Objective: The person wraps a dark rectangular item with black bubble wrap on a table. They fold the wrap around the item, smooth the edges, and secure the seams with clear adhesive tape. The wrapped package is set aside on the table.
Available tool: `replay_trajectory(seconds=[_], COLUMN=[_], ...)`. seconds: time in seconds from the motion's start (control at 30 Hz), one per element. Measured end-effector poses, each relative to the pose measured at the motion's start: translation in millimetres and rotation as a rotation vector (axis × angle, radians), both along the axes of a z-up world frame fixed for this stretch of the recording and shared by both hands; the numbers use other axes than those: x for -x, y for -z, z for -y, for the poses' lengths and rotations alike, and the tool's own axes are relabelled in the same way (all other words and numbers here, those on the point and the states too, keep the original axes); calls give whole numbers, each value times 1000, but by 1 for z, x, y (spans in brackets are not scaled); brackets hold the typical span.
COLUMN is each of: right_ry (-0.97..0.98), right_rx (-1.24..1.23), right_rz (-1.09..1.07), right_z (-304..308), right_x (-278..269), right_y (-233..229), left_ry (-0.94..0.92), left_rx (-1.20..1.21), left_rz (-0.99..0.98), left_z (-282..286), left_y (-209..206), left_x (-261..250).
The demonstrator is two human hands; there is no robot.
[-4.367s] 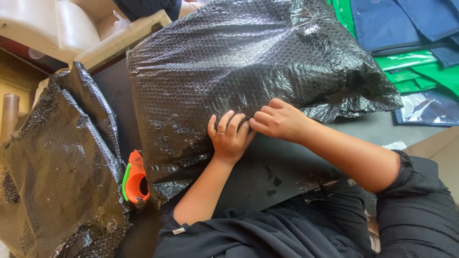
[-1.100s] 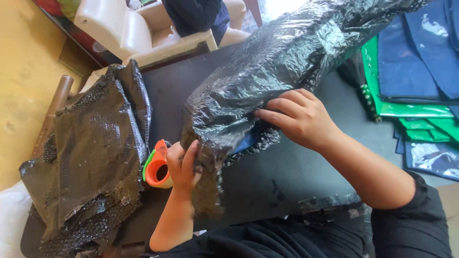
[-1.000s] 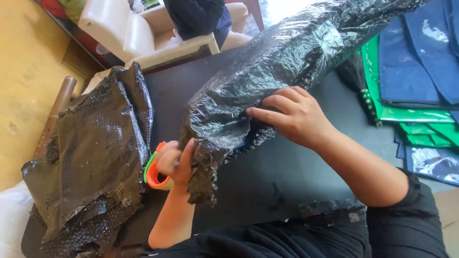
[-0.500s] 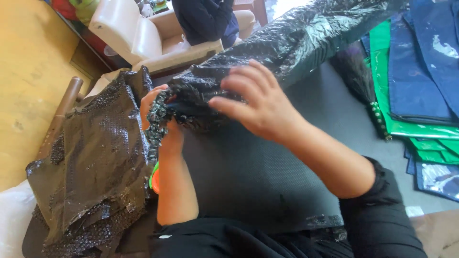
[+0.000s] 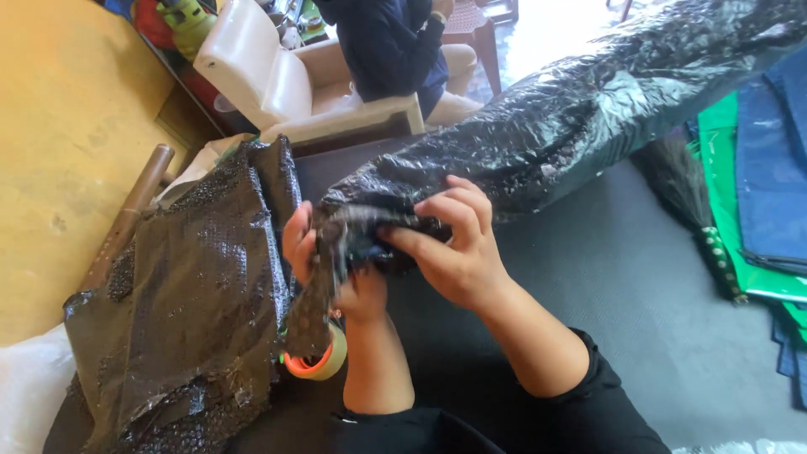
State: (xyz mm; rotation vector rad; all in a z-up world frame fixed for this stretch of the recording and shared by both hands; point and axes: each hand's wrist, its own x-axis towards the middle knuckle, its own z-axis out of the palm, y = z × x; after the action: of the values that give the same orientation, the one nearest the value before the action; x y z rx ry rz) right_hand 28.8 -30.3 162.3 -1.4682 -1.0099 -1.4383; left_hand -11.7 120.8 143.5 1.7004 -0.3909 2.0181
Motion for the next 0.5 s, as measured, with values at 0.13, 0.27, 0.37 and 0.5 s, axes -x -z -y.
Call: replay_trajectory(seconds=[0.13, 0.27, 0.37, 0.5], right_ry=[-8, -20, -20, -133], right_rx=[28, 103, 156, 195], right_rz=[-20, -48, -57, -75], right_z=[-2, -3, 3, 15], right_x=[1, 6, 10, 15], right_y=[18, 34, 34, 19], left_ry=[67, 20, 41, 63], left_rx=[2, -275, -436, -421], left_rz=[51, 128, 41, -7], left_z=[6, 5, -17, -14], left_y=[16, 4, 27, 42], left_x=[3, 9, 3, -1])
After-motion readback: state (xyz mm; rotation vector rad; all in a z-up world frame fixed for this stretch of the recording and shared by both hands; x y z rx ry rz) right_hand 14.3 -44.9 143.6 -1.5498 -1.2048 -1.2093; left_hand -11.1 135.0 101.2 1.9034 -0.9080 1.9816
